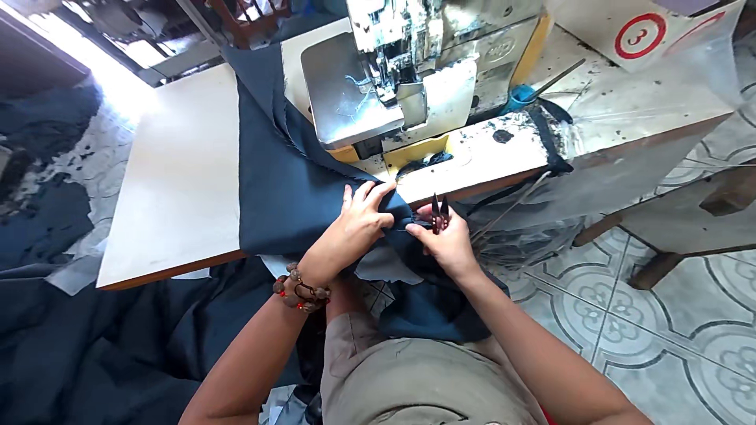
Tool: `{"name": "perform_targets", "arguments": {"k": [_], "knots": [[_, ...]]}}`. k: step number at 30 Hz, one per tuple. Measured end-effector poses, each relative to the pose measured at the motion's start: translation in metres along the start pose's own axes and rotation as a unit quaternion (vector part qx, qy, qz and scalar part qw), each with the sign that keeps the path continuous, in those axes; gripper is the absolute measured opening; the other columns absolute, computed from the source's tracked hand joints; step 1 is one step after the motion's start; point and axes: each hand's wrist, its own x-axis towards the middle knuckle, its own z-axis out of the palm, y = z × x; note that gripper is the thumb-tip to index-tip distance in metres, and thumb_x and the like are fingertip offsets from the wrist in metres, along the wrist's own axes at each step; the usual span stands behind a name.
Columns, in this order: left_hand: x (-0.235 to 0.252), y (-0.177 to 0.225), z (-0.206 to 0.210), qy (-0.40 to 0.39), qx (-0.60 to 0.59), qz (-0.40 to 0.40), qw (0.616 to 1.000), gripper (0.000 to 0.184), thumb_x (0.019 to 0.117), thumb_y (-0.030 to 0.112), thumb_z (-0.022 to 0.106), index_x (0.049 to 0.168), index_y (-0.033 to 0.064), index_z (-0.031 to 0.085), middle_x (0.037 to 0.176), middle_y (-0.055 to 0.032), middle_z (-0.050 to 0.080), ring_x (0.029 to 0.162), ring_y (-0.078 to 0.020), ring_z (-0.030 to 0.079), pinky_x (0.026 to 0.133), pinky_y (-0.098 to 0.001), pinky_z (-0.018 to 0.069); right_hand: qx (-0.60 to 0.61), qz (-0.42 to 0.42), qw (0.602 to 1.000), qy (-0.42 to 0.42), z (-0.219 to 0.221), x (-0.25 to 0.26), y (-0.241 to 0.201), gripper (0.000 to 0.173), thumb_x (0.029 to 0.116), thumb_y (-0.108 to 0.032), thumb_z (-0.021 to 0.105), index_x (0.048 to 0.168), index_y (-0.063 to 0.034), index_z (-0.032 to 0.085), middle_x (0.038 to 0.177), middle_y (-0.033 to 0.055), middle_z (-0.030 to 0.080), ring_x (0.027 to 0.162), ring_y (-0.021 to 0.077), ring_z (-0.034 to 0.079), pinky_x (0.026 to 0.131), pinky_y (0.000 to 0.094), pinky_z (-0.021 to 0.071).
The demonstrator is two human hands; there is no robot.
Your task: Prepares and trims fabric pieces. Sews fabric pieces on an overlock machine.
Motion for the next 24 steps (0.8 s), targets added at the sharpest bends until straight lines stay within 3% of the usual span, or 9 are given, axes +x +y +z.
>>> {"name": "perform_targets", "arguments": {"k": [5, 7, 10, 12, 16, 19, 22, 24], "knots": [[-0.005, -0.003, 0.002, 0.006, -0.009, 0.014, 1.0, 0.005, 0.0842, 0.006, 0.079, 0.086, 0.0097, 0.075, 0.153, -0.017, 0.049, 0.143, -0.0451, 0.042, 0.107, -0.0803, 0.0287, -0.036, -0.023, 0.999, 0.01, 0.015, 0.0, 0.009, 0.036, 0.086, -0.014, 0.081, 0.112, -0.0029, 0.059, 0.073, 0.0013, 0.058, 0.054, 0.0064, 0.053, 0.049, 0.0234, 0.0469], [-0.007, -0.002, 0.004, 0.007, -0.026, 0.023, 0.999, 0.004, 0.0843, 0.01, 0.079, 0.086, 0.0113, 0.076, 0.153, -0.017, 0.049, 0.142, -0.0473, 0.042, 0.106, -0.0821, 0.0262, -0.066, -0.036, 0.997, 0.005, 0.016, -0.002, 0.012, 0.031, 0.0888, -0.018, 0.078, 0.111, -0.0028, 0.064, 0.075, 0.0015, 0.056, 0.059, 0.0071, 0.05, 0.055, 0.0249, 0.0441], [-0.01, 0.0, 0.006, 0.008, -0.033, 0.038, 0.999, 0.003, 0.0847, 0.013, 0.079, 0.086, 0.0132, 0.077, 0.152, -0.0172, 0.05, 0.142, -0.0488, 0.042, 0.105, -0.0834, 0.0246, -0.093, -0.04, 0.995, -0.016, 0.016, 0.0, 0.013, 0.021, 0.0937, -0.021, 0.074, 0.106, -0.0043, 0.072, 0.078, 0.0037, 0.065, 0.064, 0.0079, 0.056, 0.061, 0.0284, 0.0478], [-0.013, 0.0, 0.006, 0.007, -0.033, 0.042, 0.999, 0.002, 0.0855, 0.014, 0.078, 0.086, 0.0132, 0.076, 0.153, -0.0176, 0.049, 0.142, -0.0488, 0.041, 0.106, -0.0835, 0.0242, -0.106, -0.039, 0.993, -0.029, 0.016, 0.001, 0.013, 0.016, 0.0955, -0.019, 0.072, 0.1, -0.0032, 0.073, 0.076, 0.004, 0.065, 0.063, 0.0085, 0.057, 0.06, 0.0294, 0.0483], [-0.014, 0.001, 0.005, 0.006, -0.035, 0.037, 0.999, 0.002, 0.0862, 0.012, 0.077, 0.087, 0.0112, 0.076, 0.152, -0.0176, 0.05, 0.143, -0.0477, 0.042, 0.105, -0.0836, 0.0245, -0.114, -0.034, 0.992, -0.048, 0.012, -0.001, 0.013, 0.021, 0.0952, -0.014, 0.071, 0.108, 0.0037, 0.071, 0.091, 0.0127, 0.068, 0.077, 0.0161, 0.061, 0.071, 0.0359, 0.0514], [-0.013, -0.002, 0.006, 0.007, -0.027, 0.043, 0.999, 0.003, 0.0871, 0.014, 0.077, 0.088, 0.0118, 0.076, 0.153, -0.0159, 0.05, 0.143, -0.0471, 0.041, 0.105, -0.083, 0.0251, -0.021, 0.021, 0.998, -0.059, 0.008, -0.001, 0.02, 0.012, 0.0924, -0.012, 0.074, 0.093, -0.0022, 0.066, 0.065, -0.0009, 0.056, 0.05, 0.0034, 0.049, 0.049, 0.0206, 0.0438], [-0.022, -0.001, 0.004, 0.029, -0.037, 0.081, 0.996, 0.008, 0.0919, 0.018, 0.072, 0.089, 0.0122, 0.076, 0.151, -0.0156, 0.053, 0.144, -0.0474, 0.04, 0.107, -0.081, 0.0267, 0.107, 0.112, 0.982, -0.11, -0.004, -0.002, 0.008, 0.013, 0.0881, -0.003, 0.074, 0.083, -0.0072, 0.063, 0.056, -0.0041, 0.056, 0.043, 0.0017, 0.048, 0.044, 0.0168, 0.043], [-0.039, 0.012, 0.0, 0.048, -0.023, 0.131, 0.99, 0.014, 0.0986, 0.016, 0.064, 0.093, 0.0122, 0.076, 0.134, -0.0111, 0.066, 0.14, -0.04, 0.048, 0.112, -0.0752, 0.0294, 0.15, 0.151, 0.966, -0.144, -0.017, 0.0, -0.005, 0.015, 0.0864, -0.002, 0.071, 0.079, -0.0113, 0.062, 0.052, -0.0057, 0.055, 0.041, 0.0005, 0.047, 0.042, 0.0157, 0.0413]]}}
